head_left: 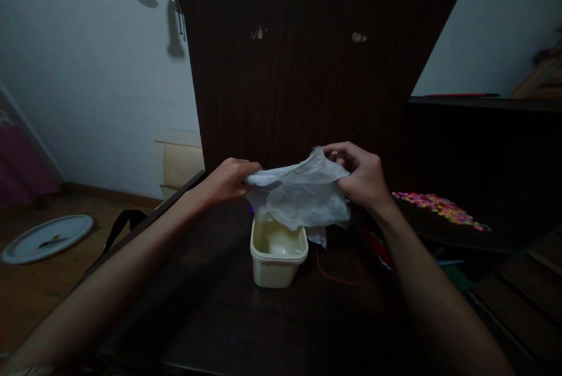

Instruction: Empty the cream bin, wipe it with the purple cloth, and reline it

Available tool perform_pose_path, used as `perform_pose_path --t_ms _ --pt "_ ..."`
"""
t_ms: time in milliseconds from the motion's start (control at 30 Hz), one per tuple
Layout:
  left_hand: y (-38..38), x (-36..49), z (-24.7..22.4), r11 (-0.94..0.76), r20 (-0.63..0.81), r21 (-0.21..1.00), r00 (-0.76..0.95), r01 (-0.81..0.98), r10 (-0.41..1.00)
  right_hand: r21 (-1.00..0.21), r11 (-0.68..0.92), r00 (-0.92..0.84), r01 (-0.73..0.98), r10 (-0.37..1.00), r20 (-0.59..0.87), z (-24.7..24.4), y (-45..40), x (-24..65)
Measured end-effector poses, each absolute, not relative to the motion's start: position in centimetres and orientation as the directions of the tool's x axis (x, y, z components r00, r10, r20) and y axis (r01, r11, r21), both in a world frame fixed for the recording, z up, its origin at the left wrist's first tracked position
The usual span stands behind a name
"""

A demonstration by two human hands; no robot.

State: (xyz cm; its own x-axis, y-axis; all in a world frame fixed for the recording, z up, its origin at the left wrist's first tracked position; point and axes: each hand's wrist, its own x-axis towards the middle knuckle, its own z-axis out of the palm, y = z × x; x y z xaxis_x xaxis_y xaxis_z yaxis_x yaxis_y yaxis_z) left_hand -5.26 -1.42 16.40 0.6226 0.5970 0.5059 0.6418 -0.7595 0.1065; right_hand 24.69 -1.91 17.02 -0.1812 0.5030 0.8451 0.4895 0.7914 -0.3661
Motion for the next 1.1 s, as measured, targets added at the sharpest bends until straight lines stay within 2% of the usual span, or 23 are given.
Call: perform_pose_path --t_ms 133,233,333,433,533,633,733,833,900,1000,1100 --pt "-2.6 -6.0 15.6 -0.872 0.53 0.121 0.712 0.475 0.462 -0.527 0.782 -0.371 0.332 0.622 0.69 16.2 -3.9 25.4" --pt "-3.3 -6.6 14.6 -0.88 0.522 0.187 0.715 0.436 0.465 -0.61 0.723 -0.561 0.325 0.666 0.491 15.5 -5.7 25.6" --pt "-4.0 -7.1 13.5 -0.885 0.49 0.25 0.737 0.393 0.465 -0.544 0.738 -0.752 0.399 0.603 0.265 14.8 -7.3 25.3" --pt "-4.8 -7.5 12.2 -0.904 0.462 0.283 0.781 0.319 0.42 -0.501 0.783 -0.858 0.369 0.495 0.141 14.4 -8.1 24.8" --pt "-5.8 -7.7 11.2 -0.899 0.43 0.289 0.795 0.328 0.429 -0.517 0.793 -0.878 0.321 0.455 0.152 14.5 -7.9 24.4" --pt "-7.0 -7.9 10.2 -0.889 0.437 0.289 0.777 0.356 0.453 -0.494 0.807 -0.844 0.324 0.483 0.235 14.8 -6.9 23.7" --pt "-8.0 -8.2 9.2 -0.881 0.471 0.295 0.745 0.371 0.472 -0.37 0.819 -0.785 0.438 0.549 0.287 14.7 -5.7 22.7" --pt "-8.7 -8.5 8.2 -0.875 0.494 0.292 0.723 0.386 0.483 -0.208 0.76 -0.719 0.615 0.649 0.248 13.9 -4.5 22.0" --pt "-9.0 -8.8 7.5 -0.87 0.498 0.292 0.714 0.398 0.493 -0.148 0.706 -0.674 0.692 0.706 0.219 13.1 -3.5 21.9" --pt "-9.5 -9.1 6.6 -0.857 0.491 0.312 0.702 0.411 0.516 -0.2 0.676 -0.635 0.709 0.736 0.235 12.2 -2.0 22.2" --pt "-10.0 -9.4 6.1 -0.847 0.492 0.344 0.69 0.405 0.53 -0.372 0.672 -0.579 0.641 0.741 0.341 12.0 -1.0 22.6"
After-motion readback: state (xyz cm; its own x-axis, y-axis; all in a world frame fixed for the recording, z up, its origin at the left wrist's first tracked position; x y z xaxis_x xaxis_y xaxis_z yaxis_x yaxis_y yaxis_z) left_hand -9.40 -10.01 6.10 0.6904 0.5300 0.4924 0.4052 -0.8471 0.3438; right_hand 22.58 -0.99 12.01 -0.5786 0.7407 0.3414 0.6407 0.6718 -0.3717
